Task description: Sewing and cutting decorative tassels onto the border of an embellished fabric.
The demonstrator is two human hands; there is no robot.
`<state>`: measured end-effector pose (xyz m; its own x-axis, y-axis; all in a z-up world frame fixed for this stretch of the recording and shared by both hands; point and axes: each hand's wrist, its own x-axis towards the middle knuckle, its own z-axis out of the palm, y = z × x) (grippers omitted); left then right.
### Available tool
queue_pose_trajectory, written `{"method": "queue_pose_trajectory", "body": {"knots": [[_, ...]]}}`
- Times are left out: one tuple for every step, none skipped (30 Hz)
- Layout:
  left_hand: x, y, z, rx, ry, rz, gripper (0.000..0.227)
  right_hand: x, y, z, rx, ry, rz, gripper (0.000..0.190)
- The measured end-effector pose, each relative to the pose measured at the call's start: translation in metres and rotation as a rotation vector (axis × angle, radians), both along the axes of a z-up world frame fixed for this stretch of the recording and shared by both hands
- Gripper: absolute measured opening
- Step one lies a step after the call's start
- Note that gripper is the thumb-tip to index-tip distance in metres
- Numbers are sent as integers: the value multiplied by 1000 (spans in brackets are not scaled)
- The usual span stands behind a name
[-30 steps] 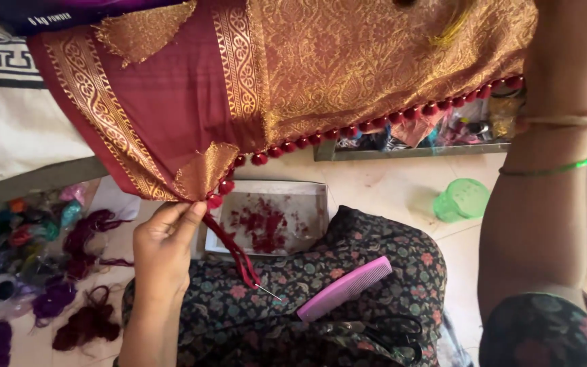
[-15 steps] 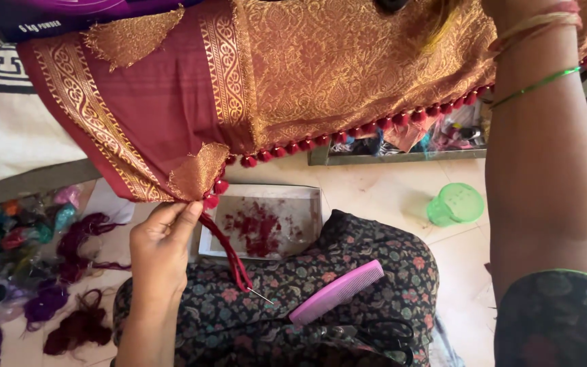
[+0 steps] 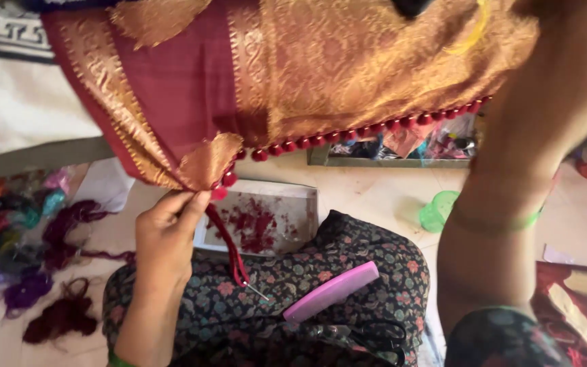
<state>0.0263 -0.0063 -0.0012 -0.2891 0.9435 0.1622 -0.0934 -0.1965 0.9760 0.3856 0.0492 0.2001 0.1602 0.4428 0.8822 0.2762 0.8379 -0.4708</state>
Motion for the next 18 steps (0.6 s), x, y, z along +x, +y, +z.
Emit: {"method": "queue_pose_trajectory", "body": {"knots": [[0,-1,1,-75,-30,-22,19,-25,-18,-14,2,0,17,12],[-1,-3,3,-149,-61,-45,19,-54,-44,-27,4,0,33,12],[3,-4,10,-147,-61,-28,19,-77,-56,-36,6,1,50,12],[7,-5,16,-178,-53,-34,20,-102,-69,-44,-155,-285,75,5],[7,-9,23,-213,-45,-26,21,-128,-83,-54,-297,-573,132,15],[10,-10,29,-214,-45,3,21,-139,-78,-77,-290,-574,160,15],[11,-13,34,-155,-87,-56,21,-151,-72,-102,-293,-595,224,12],[12,-14,38,-95,-127,-115,22,-164,-67,-127,-296,-616,289,12],[8,-12,30,-105,-133,-72,22,-170,-67,-136,-295,-624,333,12],[3,-10,21,-111,-219,-115,22,-174,-67,-146,-458,-593,359,11],[1,-6,13,-114,-308,-166,21,-177,-68,-155,-626,-566,374,10],[-3,-7,8,-120,-315,-131,21,-171,-68,-158,-629,-580,408,10],[-5,-4,5,-129,-420,-172,20,-164,-68,-159,-751,-574,374,9],[-8,-2,2,-134,-525,-214,18,-157,-66,-160,-873,-570,337,9],[-13,0,-2,-129,-524,-197,18,-145,-65,-162,-867,-576,354,9],[-18,2,-6,-99,-567,-222,17,-133,-63,-164,-878,-426,469,12],[-19,5,-10,-67,-614,-257,15,-118,-61,-165,-887,-276,570,14],[-21,7,-11,-60,-617,-250,15,-115,-62,-158,-883,-284,577,14]]}}
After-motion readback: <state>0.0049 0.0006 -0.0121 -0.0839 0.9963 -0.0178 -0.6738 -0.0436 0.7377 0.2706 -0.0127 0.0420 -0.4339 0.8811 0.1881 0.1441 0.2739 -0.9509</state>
